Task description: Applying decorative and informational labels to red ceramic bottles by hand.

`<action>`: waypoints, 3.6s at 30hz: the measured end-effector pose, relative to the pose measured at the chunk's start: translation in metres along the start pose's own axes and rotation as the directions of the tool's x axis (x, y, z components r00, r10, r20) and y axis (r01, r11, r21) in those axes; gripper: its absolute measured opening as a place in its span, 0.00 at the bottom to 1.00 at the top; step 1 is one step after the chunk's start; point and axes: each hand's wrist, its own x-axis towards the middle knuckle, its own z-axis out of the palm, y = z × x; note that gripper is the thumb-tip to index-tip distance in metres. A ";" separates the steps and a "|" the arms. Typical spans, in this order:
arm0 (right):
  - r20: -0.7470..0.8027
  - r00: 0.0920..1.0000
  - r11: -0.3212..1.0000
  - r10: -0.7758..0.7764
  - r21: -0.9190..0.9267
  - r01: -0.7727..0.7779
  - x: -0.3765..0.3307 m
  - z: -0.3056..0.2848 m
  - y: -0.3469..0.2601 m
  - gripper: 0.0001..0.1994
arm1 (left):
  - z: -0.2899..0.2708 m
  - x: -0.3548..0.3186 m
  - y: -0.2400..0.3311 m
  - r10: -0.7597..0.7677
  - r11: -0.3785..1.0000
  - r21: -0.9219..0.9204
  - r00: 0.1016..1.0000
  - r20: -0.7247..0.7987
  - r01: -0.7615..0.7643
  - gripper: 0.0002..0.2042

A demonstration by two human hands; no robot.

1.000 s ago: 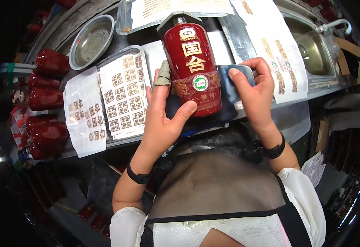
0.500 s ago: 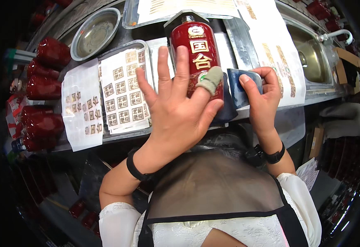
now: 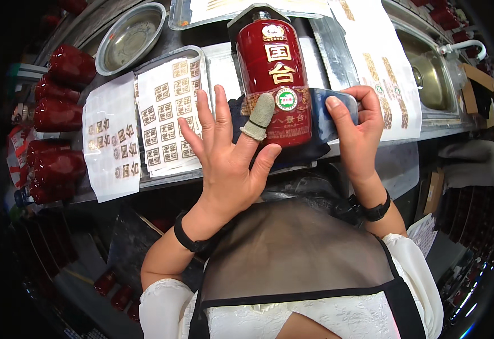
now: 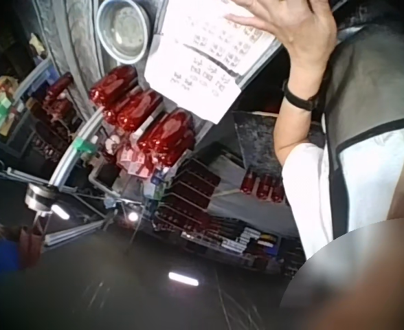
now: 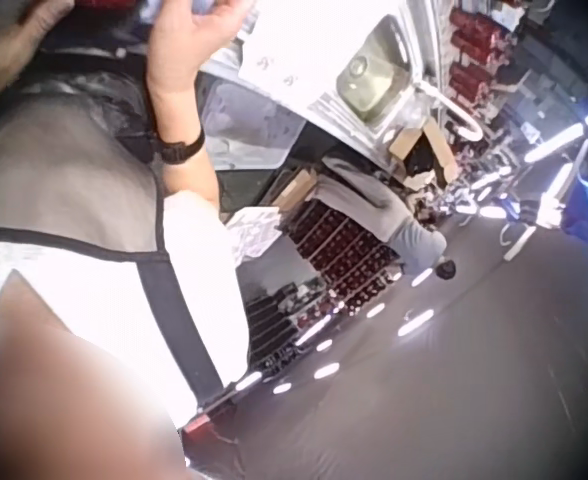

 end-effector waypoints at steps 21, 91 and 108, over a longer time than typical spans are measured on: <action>0.675 0.347 0.366 -0.651 -0.121 0.923 -0.021 0.021 -0.037 0.13 | -0.017 -0.020 -0.026 0.006 0.985 -0.172 1.000 -0.015 -0.009 0.32; 0.050 0.971 0.970 0.233 0.064 -0.236 -0.002 -0.008 -0.002 0.15 | 0.006 0.055 0.009 -0.267 0.378 -0.884 0.946 0.182 0.277 0.28; 0.167 0.803 0.727 -0.573 -0.350 0.591 -0.012 0.025 -0.038 0.17 | 0.009 0.048 -0.016 -0.214 0.374 -0.905 0.968 0.129 0.203 0.29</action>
